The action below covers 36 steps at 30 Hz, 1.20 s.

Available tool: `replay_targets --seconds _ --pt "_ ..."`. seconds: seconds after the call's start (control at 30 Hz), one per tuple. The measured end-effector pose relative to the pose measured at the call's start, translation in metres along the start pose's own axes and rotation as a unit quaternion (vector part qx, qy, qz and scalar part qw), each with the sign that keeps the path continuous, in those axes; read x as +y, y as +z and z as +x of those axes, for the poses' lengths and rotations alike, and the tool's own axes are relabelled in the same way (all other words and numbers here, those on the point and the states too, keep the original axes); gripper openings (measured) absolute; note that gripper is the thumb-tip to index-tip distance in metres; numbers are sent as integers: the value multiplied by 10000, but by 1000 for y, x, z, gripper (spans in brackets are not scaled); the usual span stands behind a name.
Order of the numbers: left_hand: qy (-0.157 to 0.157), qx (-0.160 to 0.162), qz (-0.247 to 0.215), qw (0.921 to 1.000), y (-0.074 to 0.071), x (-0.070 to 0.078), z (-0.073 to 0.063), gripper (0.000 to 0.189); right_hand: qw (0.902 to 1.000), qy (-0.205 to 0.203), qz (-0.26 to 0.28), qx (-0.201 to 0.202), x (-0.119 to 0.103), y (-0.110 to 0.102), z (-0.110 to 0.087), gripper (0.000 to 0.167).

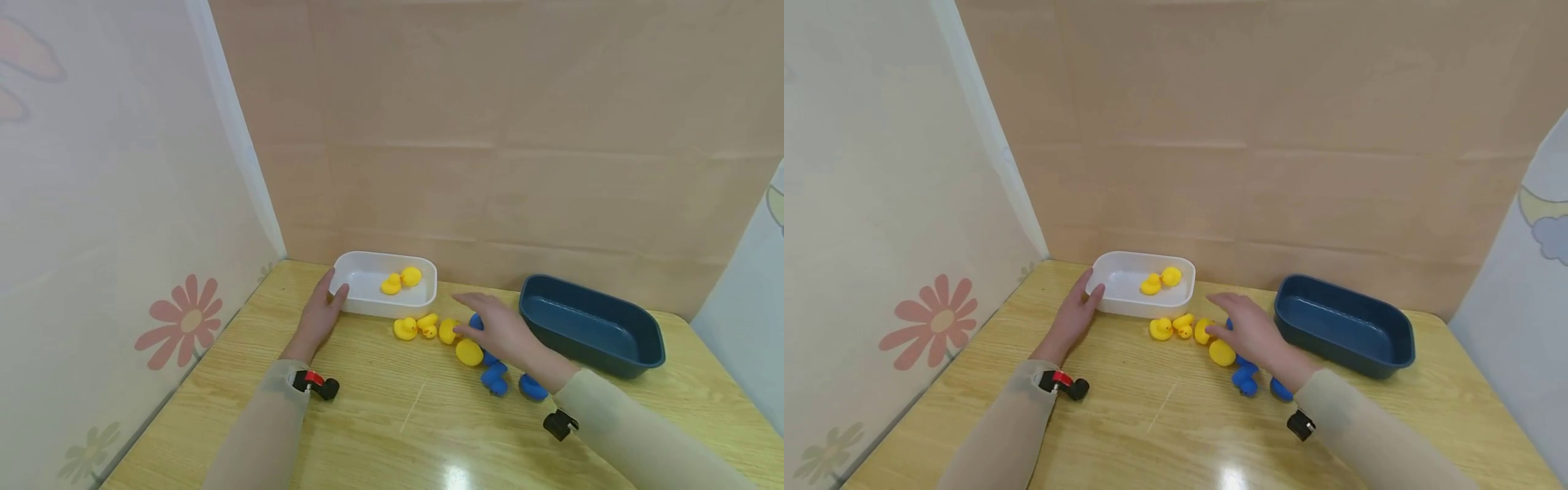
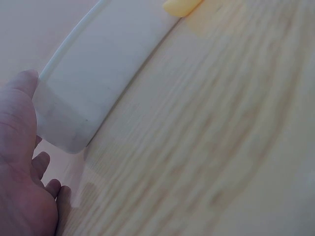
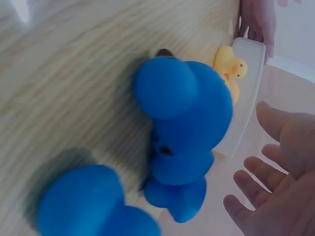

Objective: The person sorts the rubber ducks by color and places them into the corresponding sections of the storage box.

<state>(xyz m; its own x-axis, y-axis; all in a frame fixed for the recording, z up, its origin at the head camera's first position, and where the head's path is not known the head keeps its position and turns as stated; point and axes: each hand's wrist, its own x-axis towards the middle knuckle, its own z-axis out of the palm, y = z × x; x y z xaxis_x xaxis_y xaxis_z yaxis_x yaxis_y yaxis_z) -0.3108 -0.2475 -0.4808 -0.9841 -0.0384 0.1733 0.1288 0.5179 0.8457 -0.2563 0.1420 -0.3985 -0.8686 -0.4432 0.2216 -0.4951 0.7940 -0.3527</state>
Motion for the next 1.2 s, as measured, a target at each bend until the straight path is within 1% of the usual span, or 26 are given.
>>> replay_targets --seconds 0.1,0.23,0.57,0.7,0.87,1.2 --pt "-11 4 14 10000 0 0 0 85 9999 -78 -63 -10 5 3 -6 69" --pt "26 15 10 10000 0 1 0 84 9999 -97 -113 -81 10 5 -11 71" --pt "3 16 6 10000 -1 3 0 84 9991 -184 -216 -307 18 10 -22 63" --pt "-8 21 -13 10000 -1 4 -1 83 9988 -249 -261 -333 19 13 -25 58" --pt "9 -4 -30 10000 -1 4 -1 83 9983 -394 -297 -319 20 14 -27 47" --pt "4 4 -13 10000 -1 3 -1 84 9976 -507 -290 -379 19 14 -29 35"
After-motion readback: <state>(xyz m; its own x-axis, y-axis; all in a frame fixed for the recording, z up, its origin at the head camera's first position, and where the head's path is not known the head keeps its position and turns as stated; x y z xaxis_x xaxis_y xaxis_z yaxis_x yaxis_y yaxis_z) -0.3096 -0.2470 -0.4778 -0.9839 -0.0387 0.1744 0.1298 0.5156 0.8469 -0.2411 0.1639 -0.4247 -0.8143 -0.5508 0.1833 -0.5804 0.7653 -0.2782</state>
